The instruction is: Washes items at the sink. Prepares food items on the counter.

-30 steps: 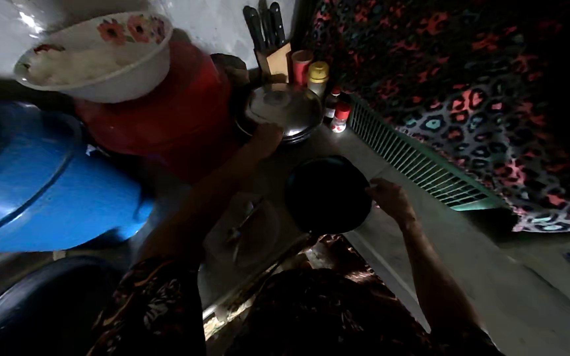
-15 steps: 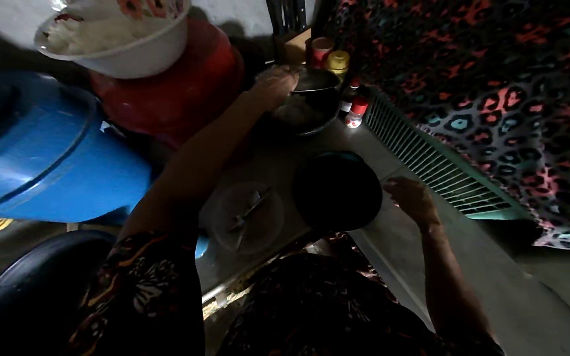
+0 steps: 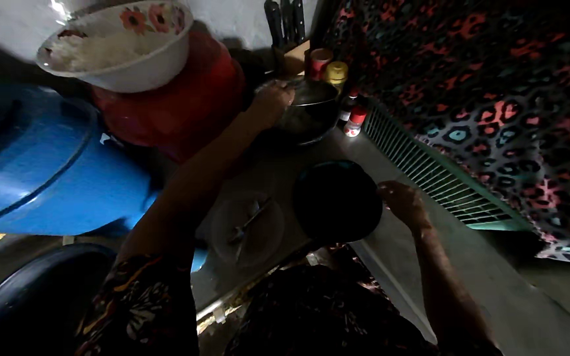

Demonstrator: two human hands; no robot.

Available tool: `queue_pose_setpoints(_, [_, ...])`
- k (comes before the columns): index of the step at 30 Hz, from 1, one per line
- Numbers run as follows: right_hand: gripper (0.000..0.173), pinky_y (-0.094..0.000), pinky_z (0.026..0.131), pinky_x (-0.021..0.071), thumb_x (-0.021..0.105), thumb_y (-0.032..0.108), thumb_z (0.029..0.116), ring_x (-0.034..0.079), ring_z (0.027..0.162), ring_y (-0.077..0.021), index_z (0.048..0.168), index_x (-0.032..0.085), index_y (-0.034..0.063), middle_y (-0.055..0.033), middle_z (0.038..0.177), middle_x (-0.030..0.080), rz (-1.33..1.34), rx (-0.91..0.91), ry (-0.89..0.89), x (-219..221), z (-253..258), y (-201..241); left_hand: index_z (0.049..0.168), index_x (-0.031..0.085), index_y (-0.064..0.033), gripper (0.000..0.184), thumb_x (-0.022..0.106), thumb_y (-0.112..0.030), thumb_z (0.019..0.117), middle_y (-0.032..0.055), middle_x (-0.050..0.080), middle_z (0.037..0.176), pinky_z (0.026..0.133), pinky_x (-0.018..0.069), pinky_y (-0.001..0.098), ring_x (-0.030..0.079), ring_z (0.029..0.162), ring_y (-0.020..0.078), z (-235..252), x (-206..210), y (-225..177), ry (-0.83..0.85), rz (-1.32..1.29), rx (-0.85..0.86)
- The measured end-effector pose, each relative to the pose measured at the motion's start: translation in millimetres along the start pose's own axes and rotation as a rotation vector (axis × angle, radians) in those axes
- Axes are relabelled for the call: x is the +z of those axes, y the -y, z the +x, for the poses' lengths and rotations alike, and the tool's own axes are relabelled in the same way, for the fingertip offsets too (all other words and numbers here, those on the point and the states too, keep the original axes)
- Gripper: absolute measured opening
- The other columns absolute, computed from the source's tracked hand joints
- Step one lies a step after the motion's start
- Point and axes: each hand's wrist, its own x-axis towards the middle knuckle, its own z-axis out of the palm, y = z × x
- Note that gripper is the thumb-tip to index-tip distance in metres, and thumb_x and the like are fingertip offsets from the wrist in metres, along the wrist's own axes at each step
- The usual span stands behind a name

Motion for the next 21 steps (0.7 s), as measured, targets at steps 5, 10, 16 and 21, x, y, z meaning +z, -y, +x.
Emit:
queue_pose_setpoints(5, [0.030, -0.0500, 0.086, 0.0581, 0.056, 0.019, 0.1060, 0.073, 0.090, -0.0312, 0.123, 0.067, -0.0020, -0.0212, 0.107, 0.072, 0.030, -0.095, -0.065, 9, 7, 4, 0.125, 0.060, 0.0104, 0.026, 0.050, 0.003, 0.1026, 0.0324, 0.055, 0.136, 0.112, 0.0388, 0.0606, 0.050, 0.132, 0.0507, -8, 21, -4, 0.031, 0.016, -0.053])
queue_pose_setpoints(10, [0.026, -0.0487, 0.082, 0.0596, 0.059, 0.017, 0.1042, 0.073, 0.087, -0.0298, 0.116, 0.068, -0.0041, -0.0205, 0.102, 0.073, 0.104, -0.167, -0.099, 17, 23, 10, 0.123, 0.061, 0.0104, 0.025, 0.049, 0.003, 0.1022, 0.0325, 0.060, 0.123, 0.108, 0.0408, 0.0598, 0.055, 0.122, 0.0510, -23, 66, -5, 0.005, 0.037, -0.020])
queue_pose_setpoints(16, [0.031, -0.0342, 0.076, 0.0637, 0.053, 0.019, 0.1079, 0.074, 0.080, -0.0171, 0.126, 0.059, -0.0048, -0.0115, 0.097, 0.073, 0.731, -0.104, 0.160, 29, 67, 63, 0.129, 0.059, 0.0120, 0.031, 0.046, -0.004, 0.1055, 0.0337, 0.057, 0.133, 0.111, 0.0385, 0.0595, 0.051, 0.130, 0.0514, -28, 92, -17, 0.118, -0.008, -0.006])
queue_pose_setpoints(21, [0.037, -0.0378, 0.091, 0.0589, 0.044, 0.033, 0.1076, 0.069, 0.100, -0.0190, 0.129, 0.054, 0.0052, -0.0074, 0.113, 0.069, 1.170, -0.182, 0.437, 59, 122, 102, 0.125, 0.061, 0.0117, 0.029, 0.049, -0.003, 0.1041, 0.0312, 0.061, 0.128, 0.106, 0.0448, 0.0557, 0.056, 0.124, 0.0485, -27, 86, -38, 0.142, 0.010, -0.001])
